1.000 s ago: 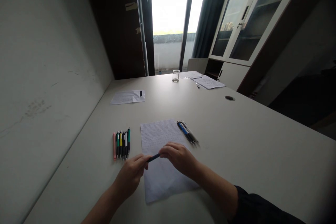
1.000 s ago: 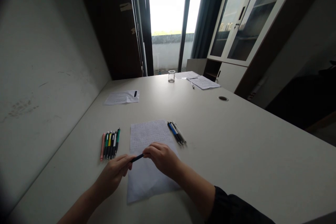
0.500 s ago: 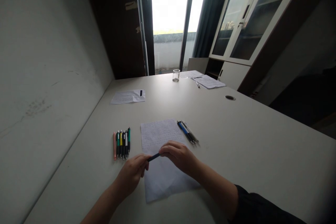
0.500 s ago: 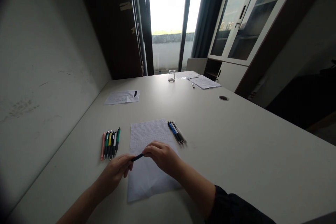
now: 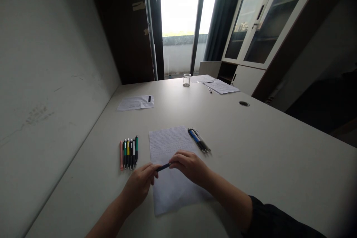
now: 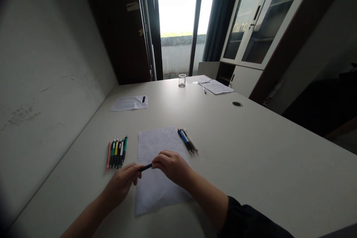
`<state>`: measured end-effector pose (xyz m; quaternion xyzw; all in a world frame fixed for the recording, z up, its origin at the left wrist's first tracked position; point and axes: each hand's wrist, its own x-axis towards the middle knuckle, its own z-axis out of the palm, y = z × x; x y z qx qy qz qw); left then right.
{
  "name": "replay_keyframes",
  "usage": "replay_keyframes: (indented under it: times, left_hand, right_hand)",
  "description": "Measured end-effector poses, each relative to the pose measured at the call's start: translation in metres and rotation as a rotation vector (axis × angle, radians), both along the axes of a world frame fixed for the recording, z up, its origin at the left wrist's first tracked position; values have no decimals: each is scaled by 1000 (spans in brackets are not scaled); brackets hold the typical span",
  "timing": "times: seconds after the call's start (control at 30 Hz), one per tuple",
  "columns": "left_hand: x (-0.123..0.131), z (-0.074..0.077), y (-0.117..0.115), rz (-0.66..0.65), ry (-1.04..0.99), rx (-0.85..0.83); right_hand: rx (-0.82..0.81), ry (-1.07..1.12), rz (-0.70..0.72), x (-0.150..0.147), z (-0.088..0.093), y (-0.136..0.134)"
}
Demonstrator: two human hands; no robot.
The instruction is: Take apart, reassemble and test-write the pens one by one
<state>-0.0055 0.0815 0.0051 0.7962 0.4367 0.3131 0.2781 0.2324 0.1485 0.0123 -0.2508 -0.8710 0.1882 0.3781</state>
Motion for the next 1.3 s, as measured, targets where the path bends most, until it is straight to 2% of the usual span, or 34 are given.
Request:
replay_keyframes:
  times: [0.2,0.37,0.47,0.67,0.83,1.0,1.3]
  left_hand:
    - [2,3,0,29,42,93]
    - [2,2,0,74,63,128]
    - [2,1,1,94,55,144]
    - [3,5,2,127,15,147]
    - [3,7,3,151,16,142]
    - [2,5,4,137,37,139]
    - [1,0,4,113,79,152]
  right_hand:
    - [45,-162,-49,0,-2,-1]
    - [21,-301,-63,0,-3,-1]
    - [-20,-278,-38,-1,-2,-1]
    - [-140,-74,-28,-1,1,-2]
    - [-141,14,-24,-1,-4,0]
    - [-118,-20,-39,-1,-5,1]
    - [-77,-209,-68,0,-1,-1]
